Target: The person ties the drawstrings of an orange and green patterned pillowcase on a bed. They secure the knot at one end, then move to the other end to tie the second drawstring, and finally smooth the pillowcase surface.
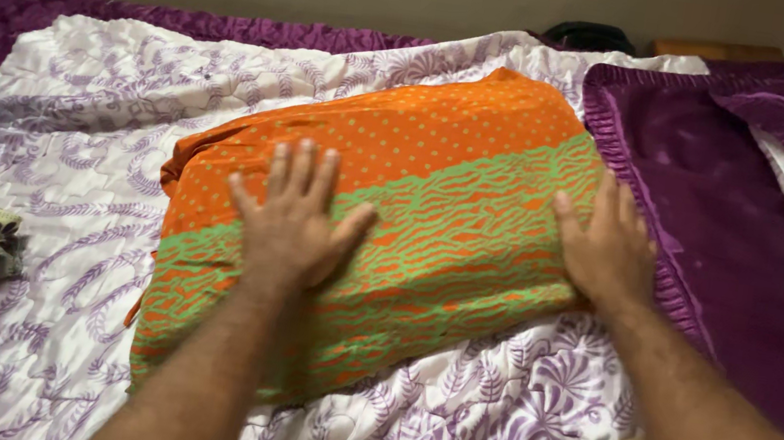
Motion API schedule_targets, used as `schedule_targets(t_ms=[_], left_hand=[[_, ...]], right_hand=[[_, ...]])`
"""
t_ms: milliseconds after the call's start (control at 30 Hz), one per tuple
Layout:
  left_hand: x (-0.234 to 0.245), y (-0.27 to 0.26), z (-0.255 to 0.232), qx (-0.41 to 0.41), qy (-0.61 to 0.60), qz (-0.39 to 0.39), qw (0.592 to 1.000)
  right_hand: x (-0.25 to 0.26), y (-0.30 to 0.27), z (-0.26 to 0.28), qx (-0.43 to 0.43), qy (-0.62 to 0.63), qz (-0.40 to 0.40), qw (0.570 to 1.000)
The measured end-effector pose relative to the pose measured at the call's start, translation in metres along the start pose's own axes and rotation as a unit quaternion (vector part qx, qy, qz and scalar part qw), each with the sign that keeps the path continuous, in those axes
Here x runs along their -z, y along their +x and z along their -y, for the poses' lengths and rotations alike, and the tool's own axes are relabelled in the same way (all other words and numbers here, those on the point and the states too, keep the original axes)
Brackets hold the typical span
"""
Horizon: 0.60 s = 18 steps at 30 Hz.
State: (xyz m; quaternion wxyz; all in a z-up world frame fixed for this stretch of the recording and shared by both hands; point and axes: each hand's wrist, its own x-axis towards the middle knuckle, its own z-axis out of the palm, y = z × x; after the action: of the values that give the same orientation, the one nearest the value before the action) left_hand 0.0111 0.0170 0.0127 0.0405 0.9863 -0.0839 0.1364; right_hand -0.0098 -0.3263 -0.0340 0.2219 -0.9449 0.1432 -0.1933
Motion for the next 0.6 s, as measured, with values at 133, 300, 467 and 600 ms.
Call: schedule_targets(t_ms=[133, 300, 467, 600], left_hand=[[-0.004, -0.005, 0.027, 0.082, -0.024, -0.019, 0.996], [-0.008, -0.016, 0.064, 0.155, -0.092, -0.008, 0.984], [-0.02, -0.016, 0.123, 0.143, -0.213, -0.04, 0.966], [-0.023, -0.029, 0.144, 0.304, -0.235, 0.067, 0.921]], right_hand=[[0.002, 0.008, -0.019, -0.123, 0.013, 0.059, 0.991], [-0.004, 0.004, -0.02, -0.128, 0.028, 0.032, 0.991], [0.007, 0.003, -0.011, -0.229, 0.008, 0.101, 0.968], [0.008, 0.002, -0.016, -0.23, 0.024, 0.109, 0.967]])
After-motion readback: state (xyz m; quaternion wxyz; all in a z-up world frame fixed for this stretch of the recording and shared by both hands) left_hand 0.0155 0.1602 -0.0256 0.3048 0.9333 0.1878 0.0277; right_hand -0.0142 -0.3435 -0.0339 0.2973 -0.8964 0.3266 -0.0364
